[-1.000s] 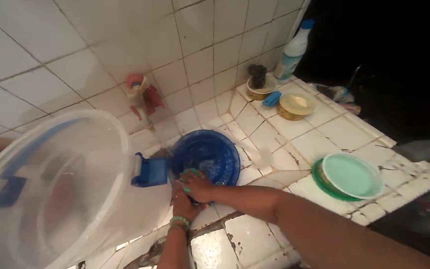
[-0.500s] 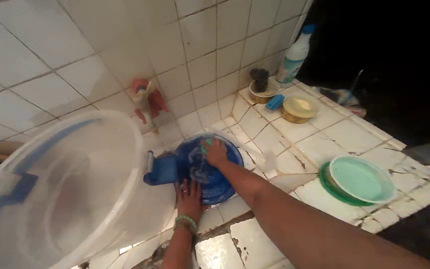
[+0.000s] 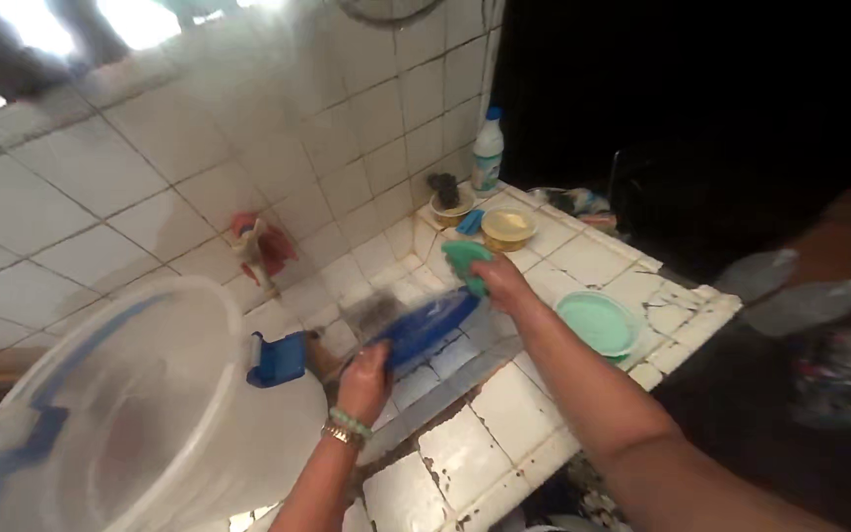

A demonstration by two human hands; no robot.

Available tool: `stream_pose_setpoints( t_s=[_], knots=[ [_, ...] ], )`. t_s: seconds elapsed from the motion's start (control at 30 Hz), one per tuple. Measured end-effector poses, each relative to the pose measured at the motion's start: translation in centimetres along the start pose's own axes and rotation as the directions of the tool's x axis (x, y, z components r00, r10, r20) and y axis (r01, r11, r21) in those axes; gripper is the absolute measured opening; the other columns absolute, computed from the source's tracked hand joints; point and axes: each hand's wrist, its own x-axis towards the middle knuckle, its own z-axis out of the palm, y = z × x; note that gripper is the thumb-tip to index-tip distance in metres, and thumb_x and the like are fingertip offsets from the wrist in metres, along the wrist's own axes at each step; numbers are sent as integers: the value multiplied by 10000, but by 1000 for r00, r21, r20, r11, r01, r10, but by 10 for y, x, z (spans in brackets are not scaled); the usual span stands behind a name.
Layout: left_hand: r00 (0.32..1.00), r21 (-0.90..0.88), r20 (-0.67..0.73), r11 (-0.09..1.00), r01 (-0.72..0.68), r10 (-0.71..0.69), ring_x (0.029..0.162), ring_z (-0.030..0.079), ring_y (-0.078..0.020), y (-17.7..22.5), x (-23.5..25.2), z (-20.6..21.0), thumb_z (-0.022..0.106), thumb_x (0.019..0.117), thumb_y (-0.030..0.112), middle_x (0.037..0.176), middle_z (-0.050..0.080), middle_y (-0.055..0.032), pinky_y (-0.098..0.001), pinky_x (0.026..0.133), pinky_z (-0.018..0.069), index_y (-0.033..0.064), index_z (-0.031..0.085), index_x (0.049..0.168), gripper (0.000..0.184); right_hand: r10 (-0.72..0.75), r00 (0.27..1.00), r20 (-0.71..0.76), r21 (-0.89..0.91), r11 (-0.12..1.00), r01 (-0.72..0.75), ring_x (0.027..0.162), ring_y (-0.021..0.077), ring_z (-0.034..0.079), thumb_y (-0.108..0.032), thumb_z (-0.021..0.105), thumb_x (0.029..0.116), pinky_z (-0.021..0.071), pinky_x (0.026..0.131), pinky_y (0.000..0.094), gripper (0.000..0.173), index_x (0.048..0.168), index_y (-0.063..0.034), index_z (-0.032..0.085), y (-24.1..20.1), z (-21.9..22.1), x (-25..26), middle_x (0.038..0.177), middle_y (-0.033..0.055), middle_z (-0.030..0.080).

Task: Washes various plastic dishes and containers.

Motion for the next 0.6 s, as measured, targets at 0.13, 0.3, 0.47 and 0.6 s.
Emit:
stream_pose_setpoints(
  t_s=[0.13, 0.3, 0.47, 0.6],
  knots=[
    [953, -214, 45, 929, 302, -300, 1055, 700, -395, 36, 28, -35, 578, 973, 20, 1155, 698, -265, -539, 959, 537, -44, 541, 1405, 438, -533, 818, -216, 141, 812, 566, 1229, 184, 614, 23, 518, 935, 527, 1017, 350, 478, 1411, 62, 504, -8, 60, -49, 1413, 195, 581],
    [871, -448, -181, 827, 341, -457, 957, 689, -268, 43, 21, -43, 653, 933, 54, 1032, 696, -225, -447, 890, 552, -122, 588, 1252, 370, -754, 651, 95, -15, 652, 758, 1486, 562, 272, -190, 642, 934, 173, 1215, 703, 368, 1271, -70, 730, 0, 140, -70, 1571, 315, 397],
    [834, -478, -306, 832, 282, -459, 738, 654, -177, 62, -22, -39, 634, 869, 27, 894, 692, -188, -378, 699, 548, -122, 587, 1282, 442, -342, 939, 22, -59, 937, 343, 1394, 398, 483, -223, 447, 1107, 373, 1176, 523, 447, 1456, 53, 495, -46, 110, -6, 1506, 270, 483],
    [855, -671, -64, 656, 345, -514, 910, 670, -134, 57, -28, -64, 675, 872, 25, 1049, 675, -149, -315, 824, 570, -93, 546, 1302, 464, -346, 938, 5, -58, 937, 345, 1189, 422, 618, -224, 458, 1101, 482, 1051, 537, 412, 1316, 107, 578, -60, 109, 0, 1257, 321, 624]
  ],
)
